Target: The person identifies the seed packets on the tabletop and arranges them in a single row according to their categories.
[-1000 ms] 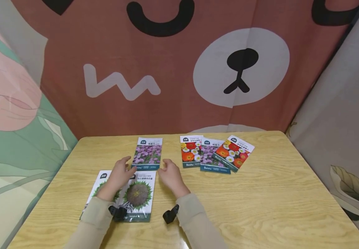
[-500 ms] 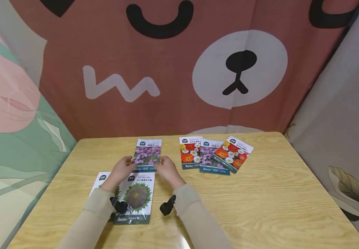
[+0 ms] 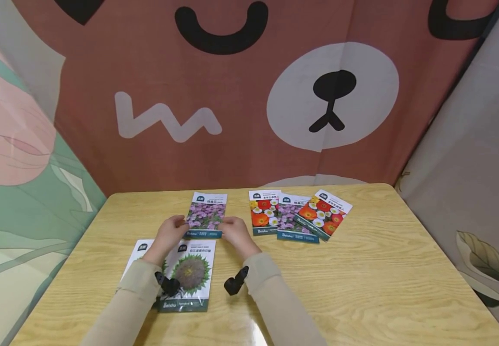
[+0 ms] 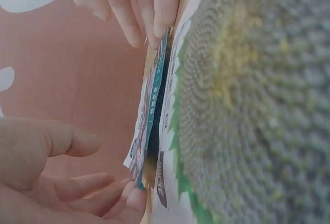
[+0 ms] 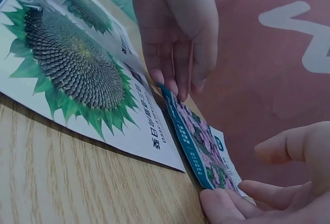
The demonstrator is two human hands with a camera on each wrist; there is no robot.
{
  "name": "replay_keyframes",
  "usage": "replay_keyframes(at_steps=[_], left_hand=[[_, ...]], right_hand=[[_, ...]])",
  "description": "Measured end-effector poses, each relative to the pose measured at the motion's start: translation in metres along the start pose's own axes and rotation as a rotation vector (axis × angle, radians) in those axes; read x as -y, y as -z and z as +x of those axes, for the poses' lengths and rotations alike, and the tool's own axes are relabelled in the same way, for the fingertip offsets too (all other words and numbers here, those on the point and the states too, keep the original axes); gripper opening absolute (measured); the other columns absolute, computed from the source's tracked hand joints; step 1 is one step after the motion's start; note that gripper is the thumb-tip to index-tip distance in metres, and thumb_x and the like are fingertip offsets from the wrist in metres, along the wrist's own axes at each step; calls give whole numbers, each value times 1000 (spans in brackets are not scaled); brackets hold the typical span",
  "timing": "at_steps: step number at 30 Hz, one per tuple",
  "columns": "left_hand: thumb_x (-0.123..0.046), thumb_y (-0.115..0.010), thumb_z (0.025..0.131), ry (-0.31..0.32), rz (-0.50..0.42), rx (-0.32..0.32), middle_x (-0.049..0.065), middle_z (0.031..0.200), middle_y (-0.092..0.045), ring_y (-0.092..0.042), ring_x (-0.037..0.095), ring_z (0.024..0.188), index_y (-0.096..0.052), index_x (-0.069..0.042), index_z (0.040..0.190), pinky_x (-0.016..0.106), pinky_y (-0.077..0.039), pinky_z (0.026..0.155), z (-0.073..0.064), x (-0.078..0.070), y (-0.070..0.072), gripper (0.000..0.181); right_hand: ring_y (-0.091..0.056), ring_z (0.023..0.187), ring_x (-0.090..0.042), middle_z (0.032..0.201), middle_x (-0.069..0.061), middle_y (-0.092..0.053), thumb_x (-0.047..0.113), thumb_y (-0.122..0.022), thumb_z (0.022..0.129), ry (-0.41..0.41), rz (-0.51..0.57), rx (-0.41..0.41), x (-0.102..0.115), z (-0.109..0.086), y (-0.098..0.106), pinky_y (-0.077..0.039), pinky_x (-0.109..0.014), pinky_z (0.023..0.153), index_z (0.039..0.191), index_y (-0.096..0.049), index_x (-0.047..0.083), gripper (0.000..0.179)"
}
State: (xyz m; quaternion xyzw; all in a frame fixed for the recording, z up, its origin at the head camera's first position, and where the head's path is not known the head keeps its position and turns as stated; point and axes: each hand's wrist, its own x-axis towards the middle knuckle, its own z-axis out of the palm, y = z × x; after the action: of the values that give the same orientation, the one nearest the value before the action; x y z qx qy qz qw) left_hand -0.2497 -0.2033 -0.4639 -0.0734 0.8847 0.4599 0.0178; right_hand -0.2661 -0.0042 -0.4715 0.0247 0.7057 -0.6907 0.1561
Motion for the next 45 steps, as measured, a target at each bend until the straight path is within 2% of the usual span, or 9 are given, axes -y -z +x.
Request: replay_keyframes(at_steps=[5, 9, 14, 20, 25, 30, 36, 41, 45], left_hand=[[-10, -52, 102, -24, -7, -38, 31, 139, -53, -53, 43, 127, -44, 11, 145, 53, -49, 100, -1, -3, 1, 49], [-2, -48, 100, -34, -17, -67, 29, 136, -57, -56, 42, 124, -50, 10, 142, 51, -52, 95, -2, -4, 2, 43], [4, -49, 98, -31, -62, -89, 27, 132, -59, -58, 42, 122, -54, 8, 138, 49, -53, 94, -4, -3, 1, 41], [4, -53, 94, -22, -104, -82, 25, 128, -61, -62, 38, 115, -56, 6, 138, 38, -54, 80, -7, 0, 0, 44], [4, -54, 94, -34, -145, -70, 25, 125, -61, -63, 36, 109, -56, 6, 138, 30, -51, 74, -12, -1, 0, 44], [3, -56, 94, -45, -196, -69, 24, 121, -61, -65, 34, 105, -59, 5, 135, 29, -52, 74, -19, -3, -2, 41], [4, -58, 94, -55, -268, -64, 24, 117, -61, -66, 24, 88, -60, 6, 130, 29, -54, 71, -28, -9, -3, 36], [0, -58, 98, -48, -311, -69, 20, 106, -64, -65, 14, 81, -62, 8, 120, 28, -56, 68, -35, -12, -4, 24], [-2, -59, 99, -39, -343, -43, 16, 99, -65, -61, 13, 73, -61, 8, 116, 30, -55, 65, -41, -13, -6, 19]], right_hand=[[-54, 124, -42, 142, -32, -49, 2, -52, 101, -8, 89, 3, 0, 0, 2, -49, -46, 105, 141, -46, -14, 43], [-56, 122, -41, 139, -32, -50, 4, -51, 103, 4, 105, -11, -2, 0, 4, -50, -47, 103, 139, -48, -14, 41], [-59, 117, -37, 135, -31, -53, 3, -53, 102, 30, 110, -29, -6, -1, 7, -52, -45, 100, 136, -51, -15, 38], [-64, 98, -23, 125, -26, -62, -6, -57, 96, 59, 99, -38, -11, -5, 14, -58, -34, 86, 135, -56, -10, 38], [-65, 95, -20, 123, -23, -63, -4, -58, 97, 61, 140, -34, -15, -8, 21, -58, -32, 84, 135, -57, -8, 38], [-62, 86, -17, 114, -18, -64, -3, -58, 98, 52, 175, -42, -14, -13, 26, -58, -28, 76, 132, -59, -7, 34], [-59, 76, -16, 102, -13, -64, -3, -59, 96, 59, 176, -45, -13, -17, 33, -54, -26, 68, 124, -60, -5, 28], [-59, 73, -16, 97, -13, -66, -2, -61, 94, 80, 152, 5, -12, -23, 38, -54, -27, 66, 121, -60, -5, 26], [-61, 73, -16, 94, -11, -67, 0, -61, 96, 92, 119, 37, -14, -29, 45, -56, -28, 68, 120, -59, -5, 26]])
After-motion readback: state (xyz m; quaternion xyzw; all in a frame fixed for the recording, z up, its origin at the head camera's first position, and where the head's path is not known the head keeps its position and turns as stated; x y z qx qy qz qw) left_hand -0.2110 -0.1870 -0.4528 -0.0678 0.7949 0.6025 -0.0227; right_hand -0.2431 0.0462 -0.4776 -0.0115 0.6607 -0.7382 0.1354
